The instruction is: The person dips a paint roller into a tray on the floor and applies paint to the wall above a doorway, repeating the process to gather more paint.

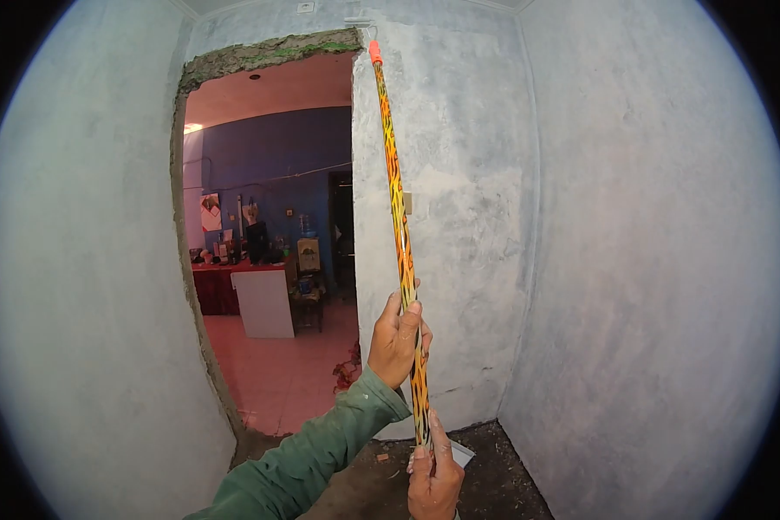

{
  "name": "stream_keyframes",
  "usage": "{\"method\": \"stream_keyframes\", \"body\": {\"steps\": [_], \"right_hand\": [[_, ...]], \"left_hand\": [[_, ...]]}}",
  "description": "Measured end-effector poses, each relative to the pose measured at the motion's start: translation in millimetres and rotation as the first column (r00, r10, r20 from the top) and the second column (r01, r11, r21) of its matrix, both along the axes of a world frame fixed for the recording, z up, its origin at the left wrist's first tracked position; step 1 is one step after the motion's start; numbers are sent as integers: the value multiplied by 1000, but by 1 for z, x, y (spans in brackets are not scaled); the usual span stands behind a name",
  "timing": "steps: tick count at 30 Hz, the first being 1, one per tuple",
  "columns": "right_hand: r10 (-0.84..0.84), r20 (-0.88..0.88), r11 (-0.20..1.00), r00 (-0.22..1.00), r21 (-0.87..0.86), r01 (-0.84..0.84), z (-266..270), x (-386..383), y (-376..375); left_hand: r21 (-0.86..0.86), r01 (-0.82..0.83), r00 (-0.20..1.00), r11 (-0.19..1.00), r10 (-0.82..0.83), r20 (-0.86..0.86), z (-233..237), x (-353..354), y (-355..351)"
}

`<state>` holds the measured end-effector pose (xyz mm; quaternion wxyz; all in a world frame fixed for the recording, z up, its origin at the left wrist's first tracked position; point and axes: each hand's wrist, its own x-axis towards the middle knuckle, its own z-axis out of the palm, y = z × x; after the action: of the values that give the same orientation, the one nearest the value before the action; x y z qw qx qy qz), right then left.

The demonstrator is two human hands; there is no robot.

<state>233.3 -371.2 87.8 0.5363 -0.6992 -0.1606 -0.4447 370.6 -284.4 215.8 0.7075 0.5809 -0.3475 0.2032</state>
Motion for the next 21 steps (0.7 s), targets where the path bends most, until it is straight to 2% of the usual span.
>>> {"method": "stream_keyframes", "body": {"steps": [6,9,13,16,18,21], "right_hand": [[47,-44,996,998,75,-44,16,-9,9],[-6,49,999,999,41,4,15,1,12],[-50,60,999,997,-8,50,7,8,13],[-40,16,999,999,-9,40,9,6,15],[62,-107,993,992,105,-51,19,-4,20],[72,-104,991,992,116,-60,22,-4,22]], "left_hand": [[-21,38,999,999,-37,31,-3,11,2],[-13,45,999,999,-44,28,1,11,4],[-25,48,999,999,-47,15,0,15,7],[-17,62,998,998,-61,17,0,16,9],[-1,63,998,998,-63,12,1,16,12],[4,50,999,999,-50,2,2,18,13]]}}
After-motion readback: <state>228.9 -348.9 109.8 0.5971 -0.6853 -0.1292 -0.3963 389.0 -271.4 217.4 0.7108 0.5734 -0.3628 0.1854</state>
